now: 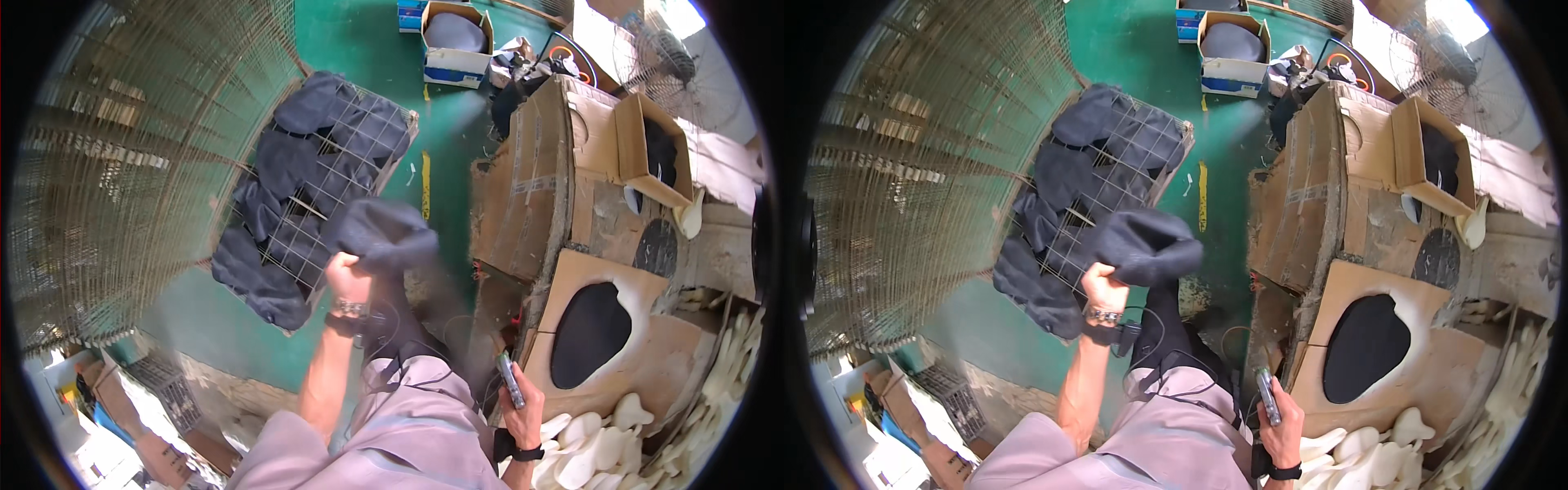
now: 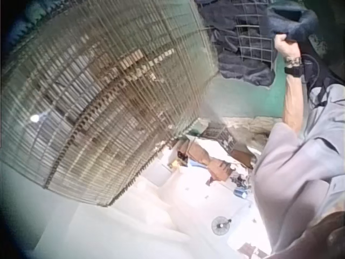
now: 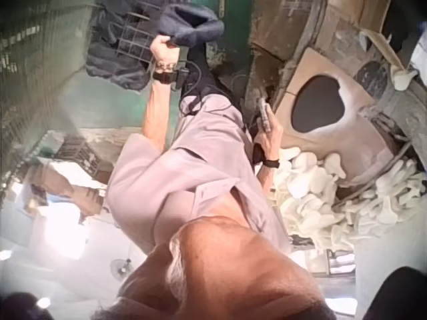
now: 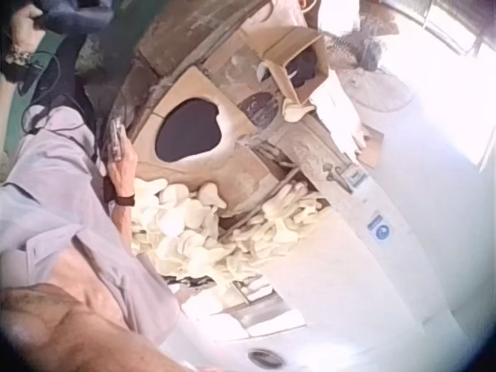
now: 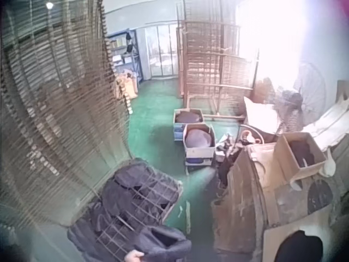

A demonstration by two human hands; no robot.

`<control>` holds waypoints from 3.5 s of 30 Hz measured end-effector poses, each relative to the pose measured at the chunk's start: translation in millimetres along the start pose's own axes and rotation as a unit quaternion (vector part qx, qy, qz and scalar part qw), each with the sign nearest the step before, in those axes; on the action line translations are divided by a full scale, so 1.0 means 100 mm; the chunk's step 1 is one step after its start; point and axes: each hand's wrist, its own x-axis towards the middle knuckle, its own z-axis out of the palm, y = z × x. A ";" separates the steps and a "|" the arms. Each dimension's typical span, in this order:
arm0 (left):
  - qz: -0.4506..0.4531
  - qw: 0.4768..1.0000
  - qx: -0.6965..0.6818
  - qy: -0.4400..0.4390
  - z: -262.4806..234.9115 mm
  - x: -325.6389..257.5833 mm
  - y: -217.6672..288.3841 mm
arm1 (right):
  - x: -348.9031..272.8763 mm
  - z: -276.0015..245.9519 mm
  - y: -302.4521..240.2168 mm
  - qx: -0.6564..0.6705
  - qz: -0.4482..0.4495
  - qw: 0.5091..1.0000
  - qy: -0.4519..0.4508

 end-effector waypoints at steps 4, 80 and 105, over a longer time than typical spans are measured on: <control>0.144 0.980 0.083 0.111 -0.25 0.09 0.33 | 0.54 0.05 -0.66 -0.016 -0.061 0.998 -0.006; -0.055 0.663 0.745 0.049 -2.49 1.47 -0.18 | 0.70 0.82 -0.78 0.015 -0.159 0.987 -0.030; -0.340 0.549 0.733 -0.214 -0.11 2.76 -1.71 | -1.48 0.08 -0.57 0.188 0.224 0.769 0.568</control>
